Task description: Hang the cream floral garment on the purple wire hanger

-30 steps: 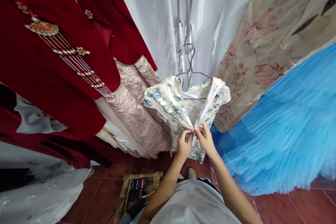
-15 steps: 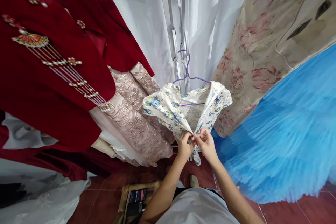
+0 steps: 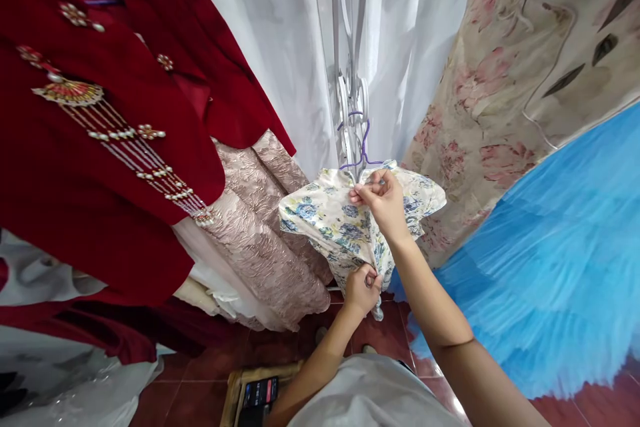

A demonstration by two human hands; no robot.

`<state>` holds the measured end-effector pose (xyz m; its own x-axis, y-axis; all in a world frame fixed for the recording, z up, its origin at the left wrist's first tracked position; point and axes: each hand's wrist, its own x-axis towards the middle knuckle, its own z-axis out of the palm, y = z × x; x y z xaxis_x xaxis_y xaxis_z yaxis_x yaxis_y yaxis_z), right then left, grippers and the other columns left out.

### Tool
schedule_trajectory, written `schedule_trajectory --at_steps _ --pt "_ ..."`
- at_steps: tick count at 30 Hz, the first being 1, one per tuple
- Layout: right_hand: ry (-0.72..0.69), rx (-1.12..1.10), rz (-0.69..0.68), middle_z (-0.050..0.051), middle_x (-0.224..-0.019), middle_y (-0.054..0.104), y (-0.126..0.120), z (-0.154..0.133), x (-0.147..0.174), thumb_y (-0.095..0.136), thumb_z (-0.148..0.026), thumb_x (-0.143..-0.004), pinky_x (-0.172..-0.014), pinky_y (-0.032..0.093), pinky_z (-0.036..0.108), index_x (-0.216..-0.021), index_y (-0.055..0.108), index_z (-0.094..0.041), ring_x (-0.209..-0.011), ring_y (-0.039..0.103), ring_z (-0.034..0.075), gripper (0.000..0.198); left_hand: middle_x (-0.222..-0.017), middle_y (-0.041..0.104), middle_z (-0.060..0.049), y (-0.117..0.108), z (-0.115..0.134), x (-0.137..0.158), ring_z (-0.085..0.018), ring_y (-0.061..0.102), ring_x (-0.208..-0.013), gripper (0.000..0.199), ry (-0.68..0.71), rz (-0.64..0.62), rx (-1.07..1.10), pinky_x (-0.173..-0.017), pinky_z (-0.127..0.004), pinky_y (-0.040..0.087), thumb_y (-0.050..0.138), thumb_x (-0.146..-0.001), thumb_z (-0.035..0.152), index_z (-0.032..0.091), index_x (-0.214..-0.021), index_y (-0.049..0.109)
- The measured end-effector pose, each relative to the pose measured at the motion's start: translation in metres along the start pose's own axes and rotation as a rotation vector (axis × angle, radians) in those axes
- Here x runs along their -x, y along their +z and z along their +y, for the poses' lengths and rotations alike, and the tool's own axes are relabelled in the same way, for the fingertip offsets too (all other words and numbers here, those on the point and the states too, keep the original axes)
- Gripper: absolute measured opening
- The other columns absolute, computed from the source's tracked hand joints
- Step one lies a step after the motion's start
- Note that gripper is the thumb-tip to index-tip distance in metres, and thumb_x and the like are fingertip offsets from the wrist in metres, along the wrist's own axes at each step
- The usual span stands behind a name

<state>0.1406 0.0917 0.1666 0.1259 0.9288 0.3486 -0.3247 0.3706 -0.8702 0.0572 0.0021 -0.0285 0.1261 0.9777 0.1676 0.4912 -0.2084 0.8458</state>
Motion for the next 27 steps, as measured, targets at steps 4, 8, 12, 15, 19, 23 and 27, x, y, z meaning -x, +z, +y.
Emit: schedule_trajectory --at_steps 4,8,12,15,19,23,27 --pt "-0.046 -0.015 -0.012 -0.006 -0.064 0.067 -0.003 -0.010 -0.005 0.081 -0.038 -0.074 -0.056 0.059 0.032 -0.085 0.034 -0.028 -0.058 0.069 0.019 0.049 -0.058 0.048 0.005 0.005 -0.010 0.003 -0.011 0.046 -0.056 0.016 -0.052 -0.045 -0.031 -0.060 -0.023 0.036 0.065 -0.081 0.023 0.018 -0.069 0.057" --pt "-0.061 -0.008 -0.086 -0.006 -0.065 0.065 -0.013 -0.013 -0.007 0.081 -0.043 -0.075 -0.057 0.058 0.030 -0.086 0.035 -0.028 -0.060 0.069 0.017 0.050 -0.064 0.061 0.001 -0.014 -0.010 -0.009 -0.013 0.053 -0.058 0.015 0.010 -0.044 -0.028 -0.060 -0.025 0.040 0.069 -0.081 0.023 0.018 -0.070 0.061" --pt "-0.021 0.001 -0.131 -0.006 -0.066 0.064 -0.026 -0.009 0.003 0.078 -0.041 -0.077 -0.053 0.054 0.029 -0.086 0.036 -0.027 -0.057 0.066 0.015 0.045 -0.090 0.070 -0.005 -0.071 0.038 -0.044 -0.014 0.058 -0.068 0.011 0.372 0.291 -0.020 -0.069 -0.027 0.048 0.063 -0.093 0.028 0.019 -0.094 0.068" --pt "-0.019 0.014 -0.147 -0.006 -0.066 0.062 -0.031 -0.009 0.011 0.075 -0.037 -0.079 -0.054 0.052 0.029 -0.085 0.037 -0.027 -0.056 0.062 0.014 0.040 -0.117 0.066 -0.012 -0.118 0.089 -0.077 -0.018 0.063 -0.088 0.027 0.579 0.455 -0.125 -0.078 -0.030 0.051 0.050 -0.102 0.034 0.019 -0.118 0.065" --pt "-0.094 0.049 -0.141 -0.004 -0.067 0.060 -0.029 -0.008 0.010 0.072 -0.033 -0.082 -0.057 0.050 0.029 -0.084 0.038 -0.026 -0.061 0.062 0.014 0.035 -0.097 0.068 -0.006 -0.152 0.136 -0.113 -0.019 0.063 -0.092 0.028 0.703 0.210 -0.389 -0.085 -0.031 0.048 0.044 -0.105 0.032 0.019 -0.100 0.068" --pt "-0.157 0.027 -0.135 -0.004 -0.065 0.055 -0.026 0.004 0.004 0.070 -0.036 -0.084 -0.055 0.046 0.029 -0.078 0.036 -0.026 -0.063 0.060 0.016 0.036 -0.084 0.065 -0.004 -0.156 0.153 -0.124 -0.017 0.060 -0.082 0.026 0.760 0.257 -0.460 -0.077 -0.028 0.045 0.046 -0.103 0.025 0.018 -0.086 0.065" --pt "-0.211 0.010 -0.092 -0.003 -0.067 0.055 -0.022 0.014 0.006 0.065 -0.040 -0.089 -0.058 0.046 0.031 -0.077 0.035 -0.026 -0.064 0.058 0.016 0.035 -0.081 0.063 -0.003 -0.148 0.158 -0.125 -0.017 0.059 -0.080 0.026 0.800 0.338 -0.399 -0.075 -0.028 0.044 0.047 -0.103 0.023 0.018 -0.082 0.063"
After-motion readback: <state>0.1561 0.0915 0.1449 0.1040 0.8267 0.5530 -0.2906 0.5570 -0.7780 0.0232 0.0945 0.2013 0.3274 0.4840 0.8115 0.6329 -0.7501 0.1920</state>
